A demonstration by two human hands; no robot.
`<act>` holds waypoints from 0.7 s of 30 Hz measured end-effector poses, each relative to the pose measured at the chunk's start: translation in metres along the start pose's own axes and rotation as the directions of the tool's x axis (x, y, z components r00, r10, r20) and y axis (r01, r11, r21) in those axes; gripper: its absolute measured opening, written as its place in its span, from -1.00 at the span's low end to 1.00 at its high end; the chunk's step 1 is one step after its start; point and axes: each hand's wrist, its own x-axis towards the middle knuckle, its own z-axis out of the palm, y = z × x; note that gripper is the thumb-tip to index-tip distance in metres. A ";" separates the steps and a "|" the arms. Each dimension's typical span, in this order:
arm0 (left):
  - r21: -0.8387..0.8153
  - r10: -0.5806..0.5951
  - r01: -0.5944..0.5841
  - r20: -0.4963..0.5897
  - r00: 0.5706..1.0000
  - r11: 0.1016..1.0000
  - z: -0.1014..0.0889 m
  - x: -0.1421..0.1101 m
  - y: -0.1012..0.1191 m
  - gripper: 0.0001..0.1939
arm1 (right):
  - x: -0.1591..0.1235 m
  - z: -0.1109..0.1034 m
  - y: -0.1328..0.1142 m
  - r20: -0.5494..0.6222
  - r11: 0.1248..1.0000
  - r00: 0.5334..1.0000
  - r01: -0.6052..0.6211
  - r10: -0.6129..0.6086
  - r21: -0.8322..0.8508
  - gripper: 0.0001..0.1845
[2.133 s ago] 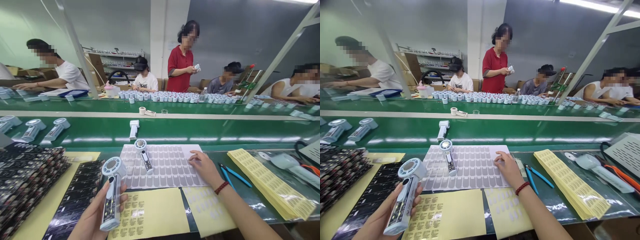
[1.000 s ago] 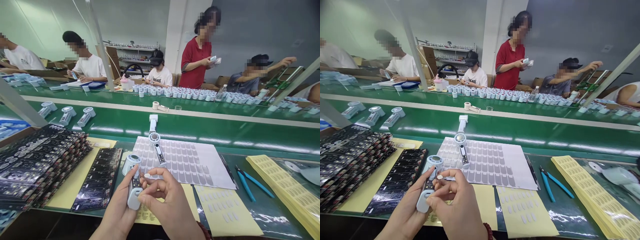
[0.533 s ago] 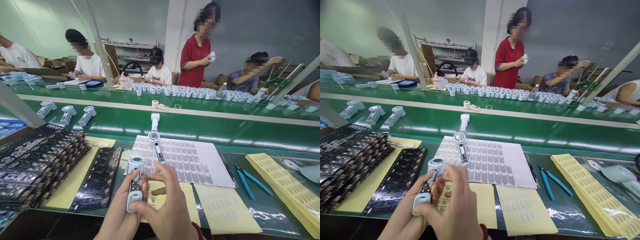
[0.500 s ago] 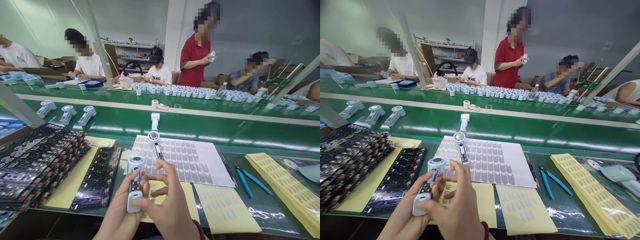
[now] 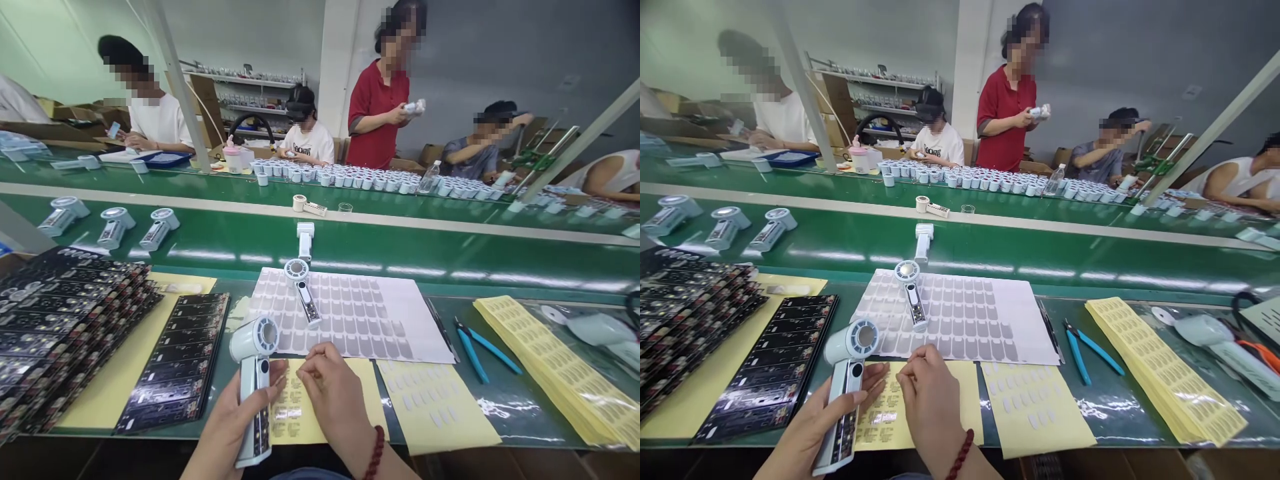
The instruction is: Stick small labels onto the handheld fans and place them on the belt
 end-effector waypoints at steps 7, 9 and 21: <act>-0.039 -0.032 0.031 -0.021 0.999 0.999 0.006 -0.005 0.006 -0.56 | 0.001 -0.018 -0.005 0.072 0.990 0.997 0.007 -0.017 0.138 -0.86; -0.053 -0.051 0.050 -0.025 0.998 0.997 0.009 -0.007 0.012 -0.52 | 0.000 -0.026 -0.015 0.094 0.978 0.996 -0.014 -0.006 0.210 -0.86; -0.180 -0.049 0.040 -0.046 0.998 0.983 0.044 0.000 0.033 -0.67 | 0.005 -0.034 -0.073 0.231 0.970 0.973 -0.045 -0.012 0.239 -0.86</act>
